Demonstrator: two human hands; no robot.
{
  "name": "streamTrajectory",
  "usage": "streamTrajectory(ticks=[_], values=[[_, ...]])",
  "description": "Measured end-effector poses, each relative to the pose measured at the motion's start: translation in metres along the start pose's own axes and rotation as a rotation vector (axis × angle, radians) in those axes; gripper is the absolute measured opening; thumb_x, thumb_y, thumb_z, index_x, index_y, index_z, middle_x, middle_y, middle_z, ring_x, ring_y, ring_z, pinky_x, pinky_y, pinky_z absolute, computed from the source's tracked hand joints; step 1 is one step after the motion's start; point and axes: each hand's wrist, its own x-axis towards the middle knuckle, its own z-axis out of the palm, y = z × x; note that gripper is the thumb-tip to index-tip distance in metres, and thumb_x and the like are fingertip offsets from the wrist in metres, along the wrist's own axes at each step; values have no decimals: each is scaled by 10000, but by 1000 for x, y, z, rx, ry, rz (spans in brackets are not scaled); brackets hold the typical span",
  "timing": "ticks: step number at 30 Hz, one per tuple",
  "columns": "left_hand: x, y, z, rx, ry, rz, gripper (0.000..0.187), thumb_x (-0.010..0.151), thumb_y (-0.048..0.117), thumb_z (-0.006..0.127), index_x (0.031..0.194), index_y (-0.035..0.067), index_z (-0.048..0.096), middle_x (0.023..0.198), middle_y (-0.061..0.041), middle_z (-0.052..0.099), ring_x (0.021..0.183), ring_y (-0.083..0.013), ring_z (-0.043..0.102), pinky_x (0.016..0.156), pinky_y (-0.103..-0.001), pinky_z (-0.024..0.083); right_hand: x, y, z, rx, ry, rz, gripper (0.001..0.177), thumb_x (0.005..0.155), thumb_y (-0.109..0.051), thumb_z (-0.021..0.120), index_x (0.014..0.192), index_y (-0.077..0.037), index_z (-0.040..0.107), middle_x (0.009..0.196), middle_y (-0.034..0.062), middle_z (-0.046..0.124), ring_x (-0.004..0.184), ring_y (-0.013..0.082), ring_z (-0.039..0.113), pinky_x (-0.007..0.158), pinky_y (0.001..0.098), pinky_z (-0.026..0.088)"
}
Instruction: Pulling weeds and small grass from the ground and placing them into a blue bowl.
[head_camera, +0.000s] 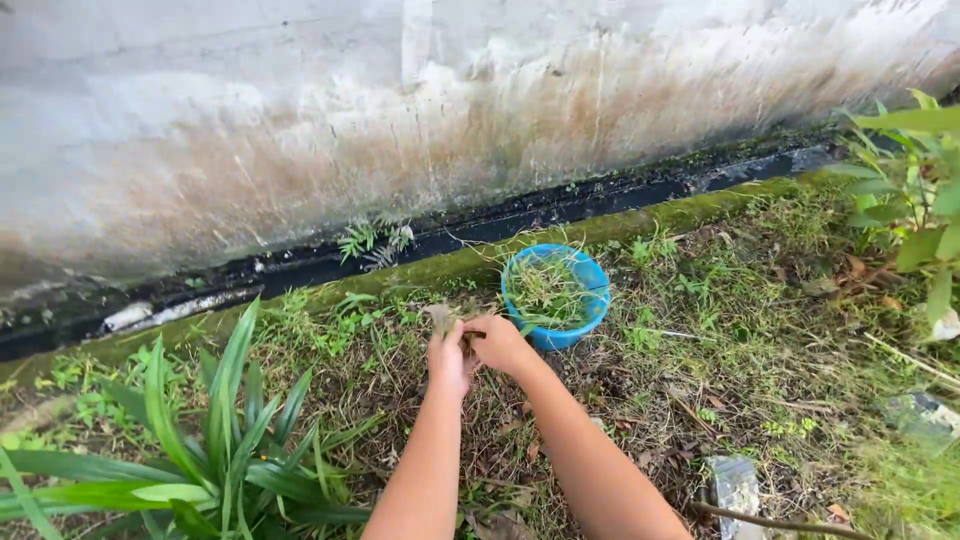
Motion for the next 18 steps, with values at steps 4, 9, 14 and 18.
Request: streamTrajectory(ticks=[4,9,14,18], values=[[4,16,0,108,94,-19,246,980,174,617,1199,65,595,1163,-99,653,1016,-244,651,755,-400,604,-8,-11,-51,87,33,63,325,812,-50,645,1096,-102,793,1102,124,778,1010,313,745,913,384,578],[15,21,-3,128,125,-17,220,981,127,611,1186,53,579,1218,-81,621,1086,-229,604,909,-501,536,-34,-12,-85,-342,200,475,451,748,-10,727,1180,-135,700,1236,112,640,985,379,680,815,478,553],[7,22,-9,95,90,-21,262,988,113,617,1232,41,557,1278,-102,601,1152,-254,590,947,-517,552,-49,46,-59,-661,59,483,276,851,-111,710,1125,-124,685,1086,148,648,905,356,710,749,458,585],[-12,40,-5,38,62,-11,363,975,106,588,1331,158,544,1347,-26,589,1207,-193,574,965,-501,561,-50,31,-48,-718,231,76,121,795,-189,709,863,-89,698,867,101,699,842,323,703,711,462,574]])
